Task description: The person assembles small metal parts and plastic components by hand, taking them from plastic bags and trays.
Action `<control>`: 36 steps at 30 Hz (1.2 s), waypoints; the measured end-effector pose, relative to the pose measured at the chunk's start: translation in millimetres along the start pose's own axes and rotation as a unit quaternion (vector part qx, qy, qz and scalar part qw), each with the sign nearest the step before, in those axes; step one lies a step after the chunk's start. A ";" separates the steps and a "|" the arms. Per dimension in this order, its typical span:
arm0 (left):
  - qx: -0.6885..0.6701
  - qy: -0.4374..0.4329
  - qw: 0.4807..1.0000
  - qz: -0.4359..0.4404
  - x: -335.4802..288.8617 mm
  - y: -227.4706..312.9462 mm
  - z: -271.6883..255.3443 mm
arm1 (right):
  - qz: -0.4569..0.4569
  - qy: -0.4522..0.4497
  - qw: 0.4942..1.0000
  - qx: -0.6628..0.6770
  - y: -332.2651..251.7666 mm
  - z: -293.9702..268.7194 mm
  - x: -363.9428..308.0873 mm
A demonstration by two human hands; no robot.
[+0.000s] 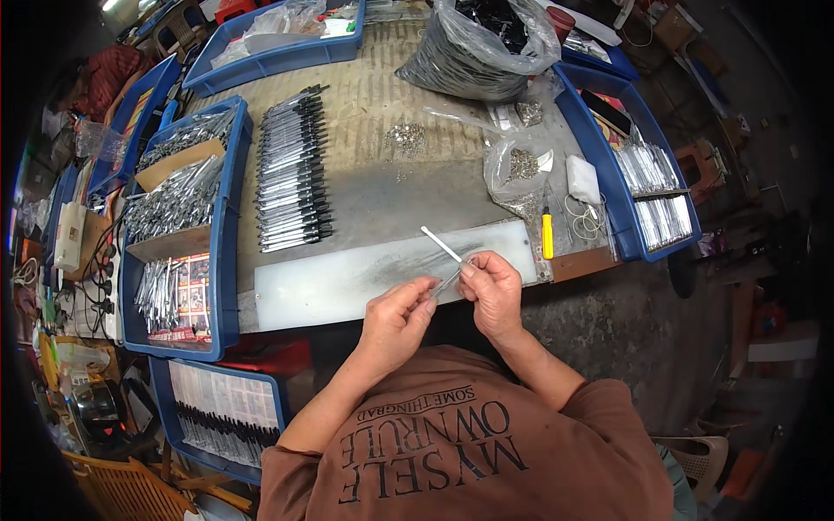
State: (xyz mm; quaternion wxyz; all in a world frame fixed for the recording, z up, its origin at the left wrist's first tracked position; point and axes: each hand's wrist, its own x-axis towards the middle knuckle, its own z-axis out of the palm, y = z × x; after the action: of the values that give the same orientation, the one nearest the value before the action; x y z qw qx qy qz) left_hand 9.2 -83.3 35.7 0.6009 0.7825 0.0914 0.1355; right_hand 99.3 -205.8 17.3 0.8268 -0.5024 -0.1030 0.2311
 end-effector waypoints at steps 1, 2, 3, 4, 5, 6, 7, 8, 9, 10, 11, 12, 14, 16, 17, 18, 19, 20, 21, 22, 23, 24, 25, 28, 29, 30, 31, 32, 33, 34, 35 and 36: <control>-0.001 0.000 1.000 0.000 0.7 -0.4 -0.3 | 0.000 0.000 1.000 -0.001 -0.9 0.5 0.1; -0.001 0.023 1.000 0.013 2.0 -0.8 -0.6 | 0.014 0.004 1.000 0.026 -1.7 1.1 0.6; -0.002 0.046 0.999 0.025 2.9 -1.6 -0.4 | 0.027 0.008 0.998 0.052 -2.4 1.2 1.0; -0.003 0.045 0.999 0.026 3.3 -2.3 -0.1 | 0.026 0.009 0.998 0.051 -3.5 1.4 1.1; -0.030 0.052 0.998 0.027 3.7 -3.0 0.3 | 0.041 0.008 0.997 0.071 -4.8 1.6 1.2; -0.057 0.062 0.996 0.027 3.3 -3.2 0.5 | 0.056 0.006 0.994 0.091 -6.2 2.3 1.1; -0.057 0.062 0.996 0.027 2.8 -4.6 0.8 | 0.056 0.005 0.994 0.090 -7.3 3.0 1.3; -0.089 0.067 0.994 0.011 2.1 -6.6 1.2 | 0.058 0.000 0.995 0.080 -8.3 3.7 1.5; -0.122 0.070 0.990 -0.005 1.5 -7.8 1.4 | 0.059 -0.004 0.996 0.070 -9.1 4.0 1.5; -0.123 0.070 0.990 -0.005 0.9 -7.1 1.1 | 0.059 -0.004 0.996 0.069 -9.9 3.7 1.5; -0.162 0.065 0.984 -0.021 0.4 -5.6 0.5 | 0.067 -0.001 0.995 0.074 -10.8 3.0 1.5; -0.202 0.061 0.977 -0.036 0.1 -4.7 -0.3 | 0.075 0.001 0.994 0.079 -11.6 3.1 1.5; -0.240 0.062 0.969 -0.018 0.3 -7.0 -0.9 | 0.085 0.002 0.992 0.094 -13.3 5.2 0.4; -0.278 0.063 0.959 0.000 1.1 -7.0 -0.9 | 0.095 0.003 0.989 0.109 -15.5 8.5 -0.9; -0.307 0.069 0.949 -0.001 1.6 -5.0 -0.8 | 0.110 0.007 0.987 0.120 -16.7 11.3 -2.0; -0.336 0.075 0.939 -0.001 2.3 -3.9 -0.8 | 0.124 0.011 0.984 0.130 -16.8 13.3 -2.6; -0.336 0.075 0.939 -0.001 3.2 -4.0 -1.6 | 0.124 0.011 0.984 0.130 -15.8 14.4 -3.1; -0.338 0.073 0.938 0.005 4.1 -4.5 -3.1 | 0.128 -0.001 0.982 0.138 -14.5 15.4 -3.6; -0.340 0.072 0.938 0.011 5.0 -4.6 -4.9 | 0.133 -0.013 0.980 0.146 -14.0 16.0 -3.9; -0.340 0.072 0.938 0.011 6.0 -5.6 -7.4 | 0.133 -0.013 0.980 0.146 -14.2 15.2 -3.2; -0.293 0.091 0.951 0.040 7.1 -7.5 -10.8 | 0.142 -0.029 0.984 0.106 -14.9 13.2 -1.9; -0.245 0.109 0.961 0.069 8.6 -9.3 -14.8 | 0.151 -0.044 0.985 0.065 -15.4 10.3 0.2; -0.279 0.118 0.949 0.084 10.2 -10.6 -19.7 | 0.151 -0.044 0.985 0.065 -14.7 5.5 4.3; -0.279 0.171 0.944 0.053 12.9 -4.8 -32.5 | -0.045 -0.048 0.957 -0.282 -14.6 -11.1 23.2; -0.278 0.172 0.944 0.054 13.1 -5.8 -35.0 | -0.156 -0.082 0.878 -0.445 -16.6 -15.0 30.1; -0.261 0.182 0.946 0.054 13.3 -8.5 -36.8 | -0.260 -0.112 0.758 -0.588 -17.3 -16.6 34.5; -0.245 0.192 0.949 0.054 13.3 -10.4 -37.6 | -0.217 -0.125 0.751 -0.611 -19.9 -13.6 35.3; -0.245 0.193 0.949 0.054 13.1 -11.4 -37.9 | -0.218 -0.125 0.751 -0.610 -18.5 -12.6 37.3; -0.246 0.189 0.949 0.049 13.0 -11.5 -38.0 | -0.202 -0.132 0.713 -0.658 -17.0 -11.8 39.5; -0.248 0.185 0.950 0.043 12.9 -11.7 -38.1 | -0.186 -0.138 0.672 -0.703 -15.6 -11.8 41.6; -0.247 0.186 0.950 0.044 12.5 -11.5 -37.6 | -0.187 -0.138 0.672 -0.703 -14.5 -12.4 43.5; -0.250 0.181 0.951 0.031 11.2 -11.4 -37.1 | -0.183 -0.138 0.662 -0.713 -12.8 -12.7 45.1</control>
State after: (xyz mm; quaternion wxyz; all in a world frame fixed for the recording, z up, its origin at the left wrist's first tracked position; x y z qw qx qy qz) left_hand 8.1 -42.9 34.8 0.7464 0.5717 0.1377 0.3115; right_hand 147.2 -198.8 19.7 0.2171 -0.8719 -0.4390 -0.0026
